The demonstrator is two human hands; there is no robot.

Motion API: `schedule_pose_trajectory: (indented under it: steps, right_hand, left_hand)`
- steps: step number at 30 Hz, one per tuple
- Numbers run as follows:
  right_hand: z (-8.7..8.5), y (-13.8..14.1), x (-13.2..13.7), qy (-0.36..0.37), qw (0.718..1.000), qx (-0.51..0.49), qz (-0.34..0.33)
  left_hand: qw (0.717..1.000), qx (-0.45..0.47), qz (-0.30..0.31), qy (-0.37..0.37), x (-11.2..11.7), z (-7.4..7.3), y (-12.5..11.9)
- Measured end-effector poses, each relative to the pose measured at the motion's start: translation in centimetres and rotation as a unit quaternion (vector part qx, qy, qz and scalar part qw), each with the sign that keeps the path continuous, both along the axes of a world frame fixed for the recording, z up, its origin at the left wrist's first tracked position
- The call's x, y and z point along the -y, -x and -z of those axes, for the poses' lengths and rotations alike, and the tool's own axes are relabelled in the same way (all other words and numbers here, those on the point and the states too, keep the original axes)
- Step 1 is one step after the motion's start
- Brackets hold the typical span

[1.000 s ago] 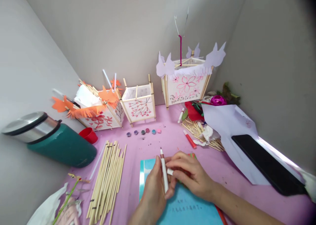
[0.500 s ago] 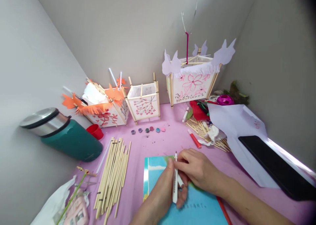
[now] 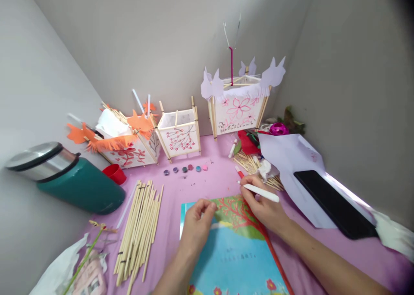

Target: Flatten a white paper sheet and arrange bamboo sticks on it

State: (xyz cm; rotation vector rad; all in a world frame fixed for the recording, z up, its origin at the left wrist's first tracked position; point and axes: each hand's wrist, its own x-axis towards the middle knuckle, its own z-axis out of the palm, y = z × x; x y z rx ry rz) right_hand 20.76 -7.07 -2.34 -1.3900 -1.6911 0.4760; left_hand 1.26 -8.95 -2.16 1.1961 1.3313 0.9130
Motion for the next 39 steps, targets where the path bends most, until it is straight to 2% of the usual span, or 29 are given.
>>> schedule_pose_trajectory:
  steps: [1, 2, 4, 7, 9, 13, 19, 24, 30, 39]
  right_hand:
    - [-0.3, -0.3, 0.3, -0.009, 1.000, 0.007, -0.011]
    - [-0.5, -0.7, 0.7, -0.021, 0.999, 0.021, -0.020]
    - [-0.6, -1.5, 1.7, -0.027, 0.997, 0.070, -0.016]
    - [-0.1, -2.1, 3.6, 0.036, 0.984, 0.171, 0.041]
    - [0.3, -2.0, 4.8, 0.092, 0.968, 0.224, 0.069]
    - [0.7, -1.3, 5.9, 0.148, 0.956, 0.245, 0.071]
    - [0.4, -1.0, 5.7, 0.193, 0.951, 0.235, 0.060]
    - [0.2, -1.0, 5.5, 0.191, 0.955, 0.219, 0.066]
    - [0.3, -1.3, 5.3, 0.204, 0.963, 0.168, 0.058]
    - [0.3, -1.2, 5.3, 0.208, 0.964, 0.154, 0.056]
  left_hand:
    - [0.993, -0.109, 0.001, -0.050, -0.2, -0.2, 0.4]
    - [0.973, -0.214, 0.008, -0.089, -0.3, -0.5, 0.8]
    - [0.916, -0.381, 0.041, -0.124, -0.5, -1.0, 1.5]
    - [0.838, -0.525, 0.093, -0.114, -0.7, -1.6, 2.1]
    - [0.810, -0.566, 0.116, -0.102, -1.0, -1.7, 2.4]
    - [0.800, -0.577, 0.139, -0.090, -2.0, -1.6, 2.9]
    - [0.799, -0.574, 0.169, -0.054, -3.7, -1.8, 3.5]
    - [0.793, -0.576, 0.191, -0.048, -4.6, -2.3, 3.2]
    - [0.766, -0.606, 0.208, -0.054, -4.7, -2.8, 2.8]
    - [0.778, -0.586, 0.221, -0.049, -5.6, -2.7, 3.2]
